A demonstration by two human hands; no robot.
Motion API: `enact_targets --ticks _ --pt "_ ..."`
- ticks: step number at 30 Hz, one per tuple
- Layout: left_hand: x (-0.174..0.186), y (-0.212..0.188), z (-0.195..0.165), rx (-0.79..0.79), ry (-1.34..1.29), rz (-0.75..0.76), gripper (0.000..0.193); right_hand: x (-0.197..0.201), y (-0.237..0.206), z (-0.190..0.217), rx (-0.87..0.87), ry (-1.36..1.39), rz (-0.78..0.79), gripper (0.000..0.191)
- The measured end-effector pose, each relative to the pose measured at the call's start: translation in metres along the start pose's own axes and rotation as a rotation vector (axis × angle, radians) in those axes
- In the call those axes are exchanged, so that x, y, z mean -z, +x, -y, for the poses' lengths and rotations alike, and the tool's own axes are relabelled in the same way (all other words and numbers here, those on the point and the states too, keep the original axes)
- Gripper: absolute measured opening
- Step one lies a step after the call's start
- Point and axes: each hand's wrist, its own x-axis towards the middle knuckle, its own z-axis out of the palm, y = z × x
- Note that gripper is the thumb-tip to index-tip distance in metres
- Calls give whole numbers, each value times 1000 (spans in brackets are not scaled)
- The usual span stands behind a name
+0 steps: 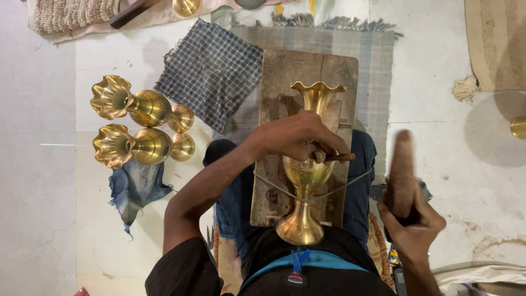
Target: The person sits on the floor holding a brass vase against a wooden block and hammers around its body with a wooden mallet, using a small punch held against the metal to shape the vase surface, rotating the vase as they work.
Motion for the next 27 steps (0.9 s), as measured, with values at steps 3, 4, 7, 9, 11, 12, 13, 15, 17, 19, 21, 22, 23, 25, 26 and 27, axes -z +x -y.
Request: enact_targets --ticks 3,4,7,9,11,12,13,15,17,19,21,22,23,25,26,27 --pt "3 5 7 -17 -82 70 54 -4 -11 -4 57 -91 -111 54" --pt "3 6 9 -38 -101 61 55 -4 -13 -6 38 -141 -106 60" --pt "3 4 7 -65 -101 17 57 -6 -8 -12 45 -187 -99 71" --pt "-2 1 3 -48 -17 -44 56 -5 1 -13 147 -91 -99 69" --pt "-6 -10 -3 128 46 -67 52 2 15 -7 126 -191 36 72" --pt "-9 -15 -5 213 76 -77 49 8 23 -2 117 -243 102 73" --pt "-13 -16 -6 216 90 -130 51 10 32 3 113 -193 88 65" --pt "-21 -19 -9 225 118 -234 53 14 50 17 104 -88 59 50" --pt "-27 -23 -12 238 114 -328 51 26 72 34 11 -128 264 68" --pt "-34 -28 -17 249 89 -428 53 29 94 47 16 -128 371 75" --pt "-37 -32 -23 250 58 -527 60 23 115 54 131 -86 368 71" --pt "-40 -35 -27 267 10 -552 60 22 125 58 91 -145 437 73" --pt "-41 -37 -31 284 -39 -574 60 23 134 64 52 -204 504 77" --pt "-44 -40 -37 319 -77 -636 63 19 148 74 -11 -213 603 81" --pt "-48 -42 -40 339 -76 -677 66 20 155 81 -41 -168 639 83" --pt "-52 -43 -44 362 -78 -716 69 18 160 88 -77 -122 674 85"
